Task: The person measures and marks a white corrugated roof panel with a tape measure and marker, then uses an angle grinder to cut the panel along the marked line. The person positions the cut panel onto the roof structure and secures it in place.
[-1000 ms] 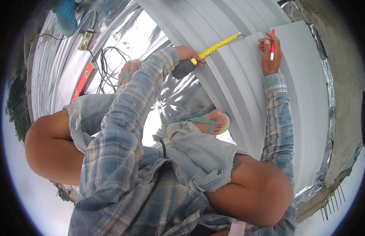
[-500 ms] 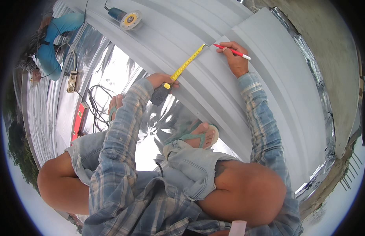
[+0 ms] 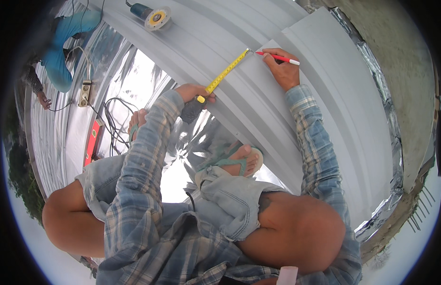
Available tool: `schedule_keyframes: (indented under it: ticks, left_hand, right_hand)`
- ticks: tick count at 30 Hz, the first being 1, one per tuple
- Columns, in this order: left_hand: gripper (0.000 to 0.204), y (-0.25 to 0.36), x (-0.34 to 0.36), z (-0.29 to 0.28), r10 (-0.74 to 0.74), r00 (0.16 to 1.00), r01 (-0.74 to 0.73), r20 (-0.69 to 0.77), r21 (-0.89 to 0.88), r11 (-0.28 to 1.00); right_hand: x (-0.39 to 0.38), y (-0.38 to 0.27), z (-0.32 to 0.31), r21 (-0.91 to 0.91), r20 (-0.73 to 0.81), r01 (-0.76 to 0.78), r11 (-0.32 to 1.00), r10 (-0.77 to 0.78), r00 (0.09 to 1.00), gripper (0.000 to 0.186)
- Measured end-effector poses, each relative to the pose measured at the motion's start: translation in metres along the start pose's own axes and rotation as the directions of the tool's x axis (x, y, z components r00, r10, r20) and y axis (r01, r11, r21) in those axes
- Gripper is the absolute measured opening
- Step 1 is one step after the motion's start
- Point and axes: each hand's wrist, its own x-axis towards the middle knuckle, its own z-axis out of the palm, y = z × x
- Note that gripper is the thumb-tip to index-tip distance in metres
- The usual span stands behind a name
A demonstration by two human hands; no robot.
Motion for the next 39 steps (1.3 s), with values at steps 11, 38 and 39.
schedule_keyframes:
  ticks: [11, 38, 39]
  left_hand:
    - [0.034, 0.001, 0.001, 0.002, -0.009, 1.000, 0.009, -0.003, -0.024, 1.000]
    - [0.031, 0.004, -0.003, 0.004, -0.003, 1.000, 0.003, -0.008, -0.025, 1.000]
    - [0.031, 0.005, -0.002, 0.005, -0.003, 1.000, 0.002, -0.009, -0.020, 1.000]
  right_hand:
    - [-0.001, 0.000, -0.001, 0.036, 0.006, 0.000, 0.999, 0.000, 1.000, 0.018]
    - [-0.001, -0.001, -0.002, -0.014, -0.004, 0.009, 1.000, -0.009, 1.000, 0.018]
    - [0.000, 0.000, -0.002, -0.015, -0.005, 0.018, 1.000, -0.018, 1.000, 0.018]
